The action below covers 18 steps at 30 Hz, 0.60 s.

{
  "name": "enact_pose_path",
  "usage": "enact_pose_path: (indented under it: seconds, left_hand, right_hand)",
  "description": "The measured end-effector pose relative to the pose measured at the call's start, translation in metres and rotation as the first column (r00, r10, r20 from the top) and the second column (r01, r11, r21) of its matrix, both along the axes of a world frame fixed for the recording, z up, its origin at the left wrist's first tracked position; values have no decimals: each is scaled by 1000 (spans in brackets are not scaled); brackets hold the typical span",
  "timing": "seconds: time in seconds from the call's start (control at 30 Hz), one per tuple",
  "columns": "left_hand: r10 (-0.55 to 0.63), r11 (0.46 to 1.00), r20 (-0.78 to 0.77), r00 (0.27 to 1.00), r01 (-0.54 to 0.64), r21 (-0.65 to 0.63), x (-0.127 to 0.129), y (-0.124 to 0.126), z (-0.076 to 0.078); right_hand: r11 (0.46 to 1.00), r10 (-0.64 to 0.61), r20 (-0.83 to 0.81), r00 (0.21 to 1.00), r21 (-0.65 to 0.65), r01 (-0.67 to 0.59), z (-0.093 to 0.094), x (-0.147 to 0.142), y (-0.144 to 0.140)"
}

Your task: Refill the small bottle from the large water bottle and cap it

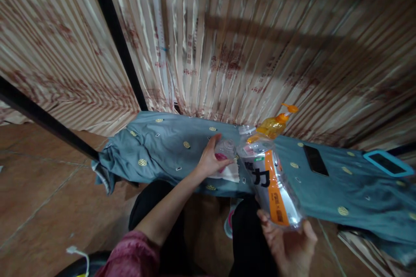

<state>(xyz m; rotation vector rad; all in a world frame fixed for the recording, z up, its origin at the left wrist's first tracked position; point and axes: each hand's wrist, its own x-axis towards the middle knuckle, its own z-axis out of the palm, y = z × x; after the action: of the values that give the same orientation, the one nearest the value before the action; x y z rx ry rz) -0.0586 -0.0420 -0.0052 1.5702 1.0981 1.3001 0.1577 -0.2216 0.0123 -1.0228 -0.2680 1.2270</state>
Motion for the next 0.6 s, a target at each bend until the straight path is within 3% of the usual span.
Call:
enact_pose_path:
  seconds: [0.1,0.23,0.33,0.43,0.5,0.6]
  left_hand:
    - [26,999,136,990,-29,25,-16,-18,3]
    - [36,995,459,888,13,-103,-36,-62,2]
    - [-6,990,544,839,82,-115,-40,-99,0]
    - [-20,983,561,828,118,-139,-38,-124,2]
    - [54,978,563,825,69,-195,-39,-131,6]
    - [278,937,510,814,-112,-331,-44,-132,12]
  right_hand:
    - [997,70,-132,989,-25,-73,0,-18,5]
    - [978,200,-258,945,-3,-208,-12,-44,7]
    - [946,322,-309,895,58,-320,-28,-68,8]
    - [878,476,-317,820,131,-459,-43,-90,10]
    - [821,571,-300,764,183,-541,-53,-100,12]
    - [737,675,-249,694,250,-628,-63,-112,17]
